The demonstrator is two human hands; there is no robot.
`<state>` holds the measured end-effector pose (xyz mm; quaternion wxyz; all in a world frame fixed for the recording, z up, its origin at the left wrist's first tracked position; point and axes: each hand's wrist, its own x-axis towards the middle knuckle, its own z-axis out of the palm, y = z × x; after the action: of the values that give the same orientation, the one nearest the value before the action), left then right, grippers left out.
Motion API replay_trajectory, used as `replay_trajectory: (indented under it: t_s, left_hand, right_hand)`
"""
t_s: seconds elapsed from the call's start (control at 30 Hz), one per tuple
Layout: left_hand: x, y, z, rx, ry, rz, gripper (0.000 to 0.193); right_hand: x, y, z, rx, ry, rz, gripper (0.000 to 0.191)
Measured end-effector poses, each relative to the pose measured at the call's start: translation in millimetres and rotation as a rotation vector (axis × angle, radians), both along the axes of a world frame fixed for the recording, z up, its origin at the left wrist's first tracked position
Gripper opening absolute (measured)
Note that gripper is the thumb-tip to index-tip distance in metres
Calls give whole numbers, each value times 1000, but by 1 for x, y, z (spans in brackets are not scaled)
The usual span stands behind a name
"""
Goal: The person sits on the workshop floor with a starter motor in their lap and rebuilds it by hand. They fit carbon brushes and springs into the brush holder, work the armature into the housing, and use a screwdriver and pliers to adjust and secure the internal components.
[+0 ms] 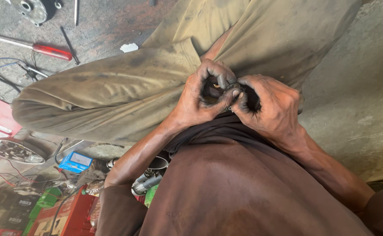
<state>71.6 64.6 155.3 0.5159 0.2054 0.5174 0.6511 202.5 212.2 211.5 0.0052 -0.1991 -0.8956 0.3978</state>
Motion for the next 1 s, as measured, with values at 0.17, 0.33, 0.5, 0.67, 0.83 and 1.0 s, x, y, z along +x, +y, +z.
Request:
replay_trajectory:
  t_s: [0.17, 0.33, 0.5, 0.67, 0.83, 1.0]
  left_hand:
    - [0, 2, -7, -11, 3, -10, 31]
    - [-4, -3, -22, -15, -182, 3, 32]
    - [-9, -7, -18, -98, -300, -15, 35]
    - [-21, 1, -3, -356, -488, -137, 36]
    - [-20, 4, 15, -632, -530, -301, 35]
    - [-11, 4, 18, -656, -645, -202, 34]
  right_hand:
    - [-4, 11, 2, -73, -53, 44, 29]
    - [-6, 15, 0, -89, -50, 73, 31]
    - [-3, 9, 1, -48, -55, 105, 36]
    - [6, 3, 4, 25, -31, 174, 38]
    - [10, 4, 4, -81, -26, 161, 44]
    - [4, 2, 2, -67, 1, 113, 34]
